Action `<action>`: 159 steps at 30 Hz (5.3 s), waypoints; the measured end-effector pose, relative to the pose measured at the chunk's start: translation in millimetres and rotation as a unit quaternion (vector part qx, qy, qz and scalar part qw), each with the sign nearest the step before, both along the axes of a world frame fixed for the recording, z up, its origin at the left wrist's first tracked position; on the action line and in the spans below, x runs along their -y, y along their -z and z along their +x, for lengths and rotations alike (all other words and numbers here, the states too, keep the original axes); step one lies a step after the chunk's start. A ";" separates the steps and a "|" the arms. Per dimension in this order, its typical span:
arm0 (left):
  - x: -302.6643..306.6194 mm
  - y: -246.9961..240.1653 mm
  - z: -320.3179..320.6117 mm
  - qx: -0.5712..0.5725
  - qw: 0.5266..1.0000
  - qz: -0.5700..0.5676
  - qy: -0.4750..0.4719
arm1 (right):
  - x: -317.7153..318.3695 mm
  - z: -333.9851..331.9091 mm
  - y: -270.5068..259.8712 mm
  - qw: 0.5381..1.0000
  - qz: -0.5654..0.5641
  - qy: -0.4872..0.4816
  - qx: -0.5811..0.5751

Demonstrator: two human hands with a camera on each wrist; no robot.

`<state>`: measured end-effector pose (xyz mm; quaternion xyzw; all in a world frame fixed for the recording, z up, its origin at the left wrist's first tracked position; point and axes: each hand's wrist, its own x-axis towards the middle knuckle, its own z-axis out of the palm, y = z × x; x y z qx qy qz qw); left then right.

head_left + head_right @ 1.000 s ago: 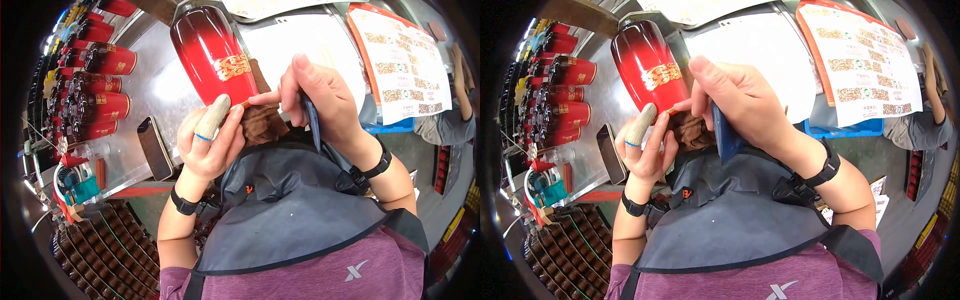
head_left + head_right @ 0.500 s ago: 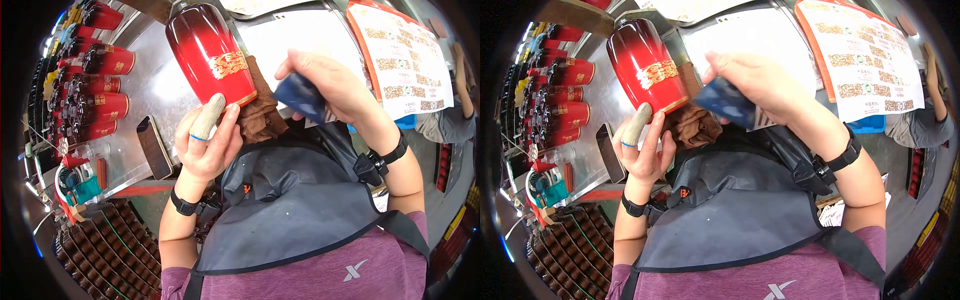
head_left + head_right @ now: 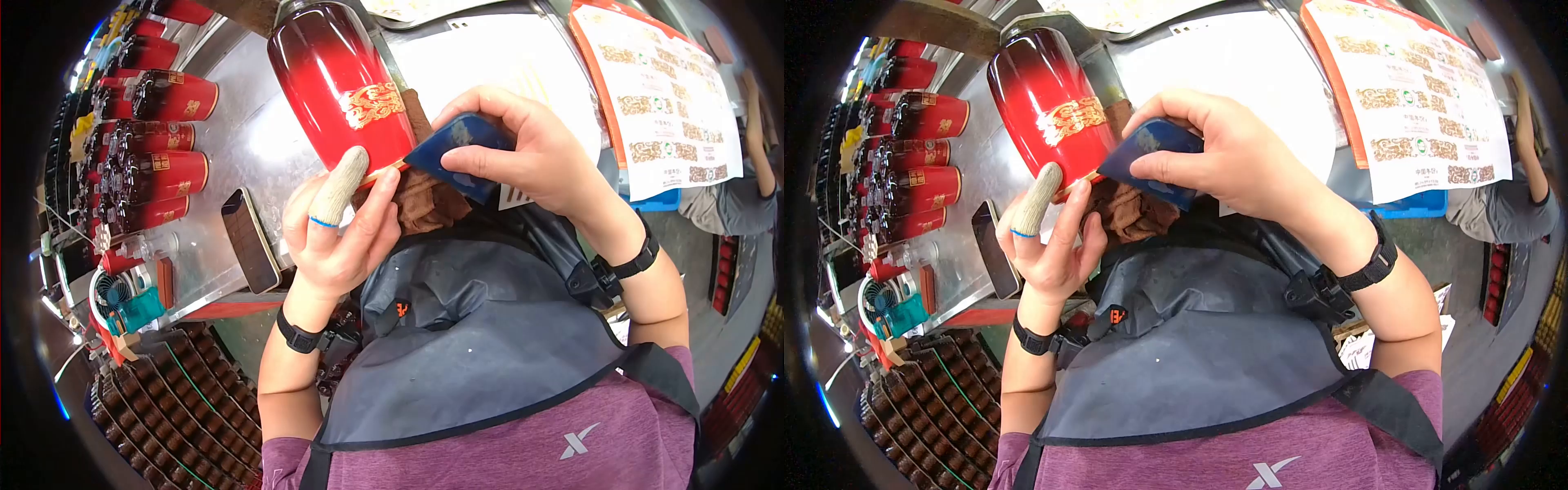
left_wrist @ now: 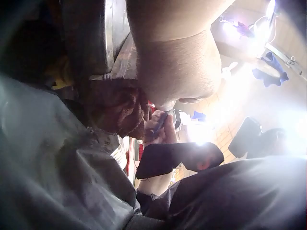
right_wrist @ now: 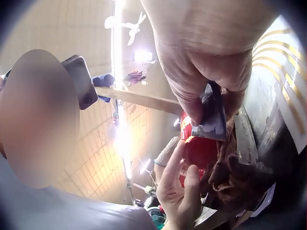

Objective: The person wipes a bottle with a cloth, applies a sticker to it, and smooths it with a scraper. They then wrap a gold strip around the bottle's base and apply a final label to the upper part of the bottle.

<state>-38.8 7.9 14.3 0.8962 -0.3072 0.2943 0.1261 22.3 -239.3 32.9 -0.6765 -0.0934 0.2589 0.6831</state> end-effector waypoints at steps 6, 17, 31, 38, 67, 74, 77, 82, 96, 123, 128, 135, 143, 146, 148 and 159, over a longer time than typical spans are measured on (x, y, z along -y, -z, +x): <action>-1.2 1.9 0.5 0.007 1.000 0.007 -0.001 | -0.5 0.1 5.2 0.998 0.053 -0.021 0.036; 3.3 -1.8 3.5 0.015 1.000 0.025 -0.009 | -4.4 -2.2 2.2 0.993 0.117 -0.017 -0.012; 3.9 -1.4 2.5 0.011 1.000 0.027 -0.004 | -2.0 -3.8 8.6 0.996 0.089 -0.003 -0.020; 4.0 -1.6 -0.2 0.007 0.999 0.035 -0.017 | -1.1 -2.0 13.7 0.995 0.087 -0.003 -0.043; 0.4 -6.6 -8.9 0.060 0.992 0.110 0.004 | 3.8 -1.0 12.0 0.999 0.028 -0.019 0.002; 1.0 -1.7 -6.1 0.079 0.992 0.091 -0.028 | 3.0 0.7 9.0 0.996 0.071 0.000 -0.048; 2.3 -1.2 -1.7 0.070 0.994 0.084 -0.012 | 2.1 1.4 10.1 0.994 0.094 0.000 -0.054; -4.8 -1.9 -2.3 0.046 0.995 0.088 0.024 | 3.9 3.1 11.9 0.997 0.066 0.004 -0.046; 10.5 -7.1 -0.3 0.011 0.988 0.153 0.015 | 89.1 -6.6 -7.9 0.987 -0.074 0.087 0.109; -18.1 19.2 -19.3 -0.041 0.992 -0.011 -0.116 | 212.9 236.3 -54.0 0.889 -0.432 0.066 0.140; -29.6 51.5 -28.8 -0.176 0.971 -0.089 -0.132 | 205.8 268.1 -51.3 0.885 -0.441 0.063 0.133; -35.0 58.1 -25.1 -0.188 0.971 -0.090 -0.115 | 194.5 293.0 -28.0 0.786 -0.586 0.038 0.193; -31.5 58.8 -26.8 -0.196 0.967 -0.114 -0.116 | 166.4 298.4 -20.3 0.666 -0.736 -0.073 0.097; -30.8 53.5 -25.4 -0.199 0.968 -0.104 -0.112 | 175.5 306.7 -12.3 0.685 -0.719 -0.071 0.096; -30.8 52.4 -24.7 -0.196 0.969 -0.103 -0.112 | 177.9 311.7 -7.8 0.699 -0.703 -0.069 0.108; -29.3 53.0 -23.3 -0.180 0.972 -0.105 -0.109 | 180.3 319.9 -11.1 0.715 -0.687 -0.112 0.065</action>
